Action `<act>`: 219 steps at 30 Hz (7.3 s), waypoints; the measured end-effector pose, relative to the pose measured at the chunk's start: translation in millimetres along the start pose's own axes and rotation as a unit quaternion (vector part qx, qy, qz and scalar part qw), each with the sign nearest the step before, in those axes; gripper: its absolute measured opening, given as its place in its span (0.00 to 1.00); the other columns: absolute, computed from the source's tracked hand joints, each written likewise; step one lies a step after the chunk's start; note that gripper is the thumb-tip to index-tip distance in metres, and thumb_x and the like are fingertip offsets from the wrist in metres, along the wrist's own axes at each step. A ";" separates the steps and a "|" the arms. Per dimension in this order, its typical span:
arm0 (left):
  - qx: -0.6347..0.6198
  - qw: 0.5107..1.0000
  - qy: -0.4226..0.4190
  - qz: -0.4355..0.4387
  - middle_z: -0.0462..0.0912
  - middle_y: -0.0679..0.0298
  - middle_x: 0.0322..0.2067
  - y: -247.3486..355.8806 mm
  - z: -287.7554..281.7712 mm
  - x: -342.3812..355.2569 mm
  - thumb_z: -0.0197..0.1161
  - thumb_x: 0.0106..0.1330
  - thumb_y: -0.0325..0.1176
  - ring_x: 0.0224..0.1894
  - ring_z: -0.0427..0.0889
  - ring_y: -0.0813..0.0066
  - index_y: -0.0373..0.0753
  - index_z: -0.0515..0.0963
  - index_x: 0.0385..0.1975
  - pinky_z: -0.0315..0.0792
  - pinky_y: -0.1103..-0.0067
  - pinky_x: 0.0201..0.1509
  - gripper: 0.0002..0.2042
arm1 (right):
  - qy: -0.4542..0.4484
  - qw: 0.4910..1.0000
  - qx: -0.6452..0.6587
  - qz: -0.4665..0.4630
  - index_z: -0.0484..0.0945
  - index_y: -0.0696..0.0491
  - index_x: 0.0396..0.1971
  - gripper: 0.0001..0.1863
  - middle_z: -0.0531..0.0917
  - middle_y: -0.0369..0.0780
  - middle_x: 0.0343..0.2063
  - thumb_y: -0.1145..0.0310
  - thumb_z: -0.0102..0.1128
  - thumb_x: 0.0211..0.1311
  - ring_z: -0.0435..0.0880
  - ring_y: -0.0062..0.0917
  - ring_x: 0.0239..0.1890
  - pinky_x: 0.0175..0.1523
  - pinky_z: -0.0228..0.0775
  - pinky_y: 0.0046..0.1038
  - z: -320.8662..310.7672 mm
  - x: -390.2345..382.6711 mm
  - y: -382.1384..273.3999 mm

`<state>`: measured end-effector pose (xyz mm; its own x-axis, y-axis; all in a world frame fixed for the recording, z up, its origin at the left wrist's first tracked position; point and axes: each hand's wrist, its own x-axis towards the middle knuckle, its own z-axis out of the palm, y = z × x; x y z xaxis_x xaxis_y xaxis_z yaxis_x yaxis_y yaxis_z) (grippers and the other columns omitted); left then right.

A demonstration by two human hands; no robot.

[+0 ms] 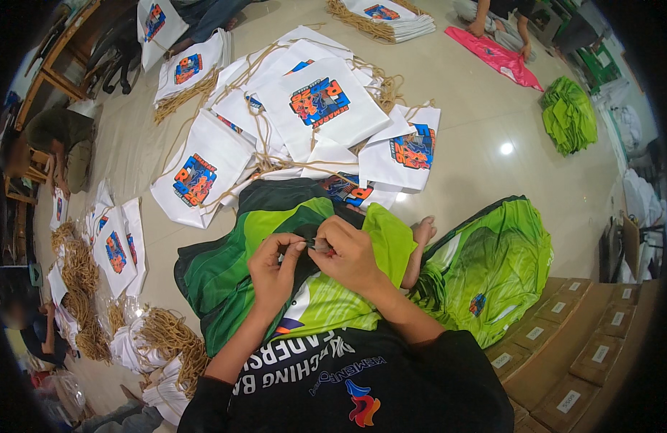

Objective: The person sits on the floor and uses a needle and thread to sew a green drawstring bag. They repeatedly insert the needle through the fabric and pull the thread to secure the stitching. Other people are visible in the background working on white bags.

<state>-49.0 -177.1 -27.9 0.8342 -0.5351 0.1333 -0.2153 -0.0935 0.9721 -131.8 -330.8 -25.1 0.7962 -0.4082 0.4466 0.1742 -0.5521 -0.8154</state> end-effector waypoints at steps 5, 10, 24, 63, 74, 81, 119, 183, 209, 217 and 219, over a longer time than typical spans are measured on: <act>-0.177 0.979 -0.058 -0.079 0.83 0.65 0.37 -13.1 -2.3 -1.7 0.66 0.76 0.26 0.37 0.81 0.80 0.31 0.79 0.44 0.75 0.82 0.45 0.05 | 0.004 1.000 0.012 0.013 0.74 0.59 0.29 0.18 0.78 0.41 0.30 0.85 0.76 0.41 0.79 0.30 0.25 0.28 0.69 0.28 -3.6 -0.7 2.6; -0.127 0.988 -0.073 -0.049 0.83 0.63 0.39 -20.7 -5.0 -2.5 0.62 0.78 0.26 0.38 0.81 0.81 0.31 0.78 0.46 0.76 0.82 0.45 0.05 | -0.006 1.000 -0.017 -0.010 0.75 0.58 0.29 0.19 0.79 0.41 0.31 0.85 0.77 0.40 0.80 0.29 0.26 0.29 0.70 0.28 -13.5 0.4 5.5; -0.013 1.000 -0.009 0.013 0.87 0.57 0.38 2.1 0.4 -2.7 0.66 0.70 0.17 0.37 0.86 0.75 0.28 0.84 0.41 0.78 0.81 0.42 0.03 | 0.014 0.986 -0.112 -0.121 0.82 0.54 0.32 0.18 0.84 0.38 0.31 0.83 0.75 0.37 0.85 0.28 0.24 0.27 0.74 0.28 -13.3 -1.9 4.7; -0.004 0.984 -0.170 -0.053 0.84 0.44 0.54 27.5 -22.2 -4.0 0.52 0.84 0.32 0.50 0.86 0.60 0.32 0.70 0.49 0.76 0.71 0.56 0.08 | -0.157 0.673 0.500 0.522 0.76 0.55 0.48 0.17 0.70 0.32 0.25 0.55 0.49 0.84 0.59 0.12 0.17 0.22 0.48 0.20 -34.3 -11.6 -52.2; 0.022 0.988 -0.155 -0.007 0.85 0.43 0.51 20.1 -18.8 -11.9 0.51 0.84 0.31 0.38 0.87 0.56 0.32 0.68 0.50 0.79 0.69 0.45 0.08 | -0.151 0.617 0.523 0.569 0.76 0.54 0.48 0.18 0.72 0.32 0.25 0.53 0.48 0.85 0.58 0.12 0.16 0.21 0.48 0.21 -29.8 -15.2 -49.7; 0.025 0.985 -0.168 -0.002 0.85 0.41 0.53 20.7 -18.8 -14.2 0.51 0.83 0.29 0.32 0.86 0.56 0.32 0.68 0.49 0.77 0.69 0.39 0.07 | -0.120 0.604 0.549 0.565 0.78 0.53 0.48 0.20 0.72 0.31 0.25 0.51 0.45 0.86 0.58 0.12 0.15 0.21 0.47 0.21 -27.2 -19.7 -44.8; -0.002 0.985 -0.174 -0.022 0.85 0.39 0.54 2.8 -11.5 -15.7 0.50 0.84 0.30 0.48 0.90 0.47 0.33 0.67 0.47 0.79 0.69 0.47 0.06 | -0.051 0.571 0.579 0.579 0.76 0.51 0.45 0.17 0.69 0.28 0.23 0.53 0.48 0.84 0.55 0.12 0.15 0.19 0.44 0.21 -15.9 -27.1 -46.5; -0.062 0.987 -0.141 -0.035 0.84 0.53 0.35 -1.4 -13.3 -24.9 0.50 0.85 0.34 0.37 0.84 0.72 0.35 0.68 0.49 0.74 0.76 0.41 0.08 | -0.077 0.988 -0.085 0.103 0.81 0.60 0.46 0.14 0.87 0.46 0.35 0.74 0.73 0.64 0.92 0.34 0.32 0.35 0.84 0.30 -24.9 -27.7 -43.0; -0.192 0.969 -0.118 -0.097 0.86 0.53 0.45 10.7 -15.1 -24.2 0.44 0.87 0.34 0.52 0.84 0.72 0.36 0.67 0.46 0.75 0.75 0.55 0.09 | -0.023 0.987 -0.038 0.155 0.81 0.59 0.48 0.16 0.86 0.39 0.31 0.70 0.75 0.65 0.85 0.20 0.27 0.32 0.75 0.23 -23.3 -36.6 -33.2; 0.114 0.970 -0.101 -0.192 0.80 0.59 0.25 34.9 -149.5 -58.7 0.47 0.82 0.34 0.26 0.77 0.73 0.35 0.71 0.39 0.70 0.72 0.31 0.11 | -0.023 0.977 0.001 0.214 0.80 0.59 0.60 0.30 0.64 0.25 0.17 0.65 0.80 0.62 0.58 0.09 0.21 0.27 0.50 0.17 -32.0 -18.5 -18.4; 0.218 0.935 -0.084 -0.266 0.79 0.53 0.23 34.0 -189.4 -89.8 0.48 0.81 0.34 0.25 0.79 0.66 0.33 0.73 0.38 0.71 0.68 0.32 0.12 | -0.048 0.978 -0.001 0.203 0.79 0.60 0.60 0.26 0.66 0.26 0.18 0.64 0.75 0.66 0.60 0.10 0.22 0.28 0.51 0.18 -31.5 -16.4 -15.4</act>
<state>-35.0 26.8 29.8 0.7986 -0.4366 -0.4143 -0.0099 -0.6979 0.7162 -165.8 -338.5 -8.3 0.8505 -0.5236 0.0492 -0.1686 -0.3599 -0.9176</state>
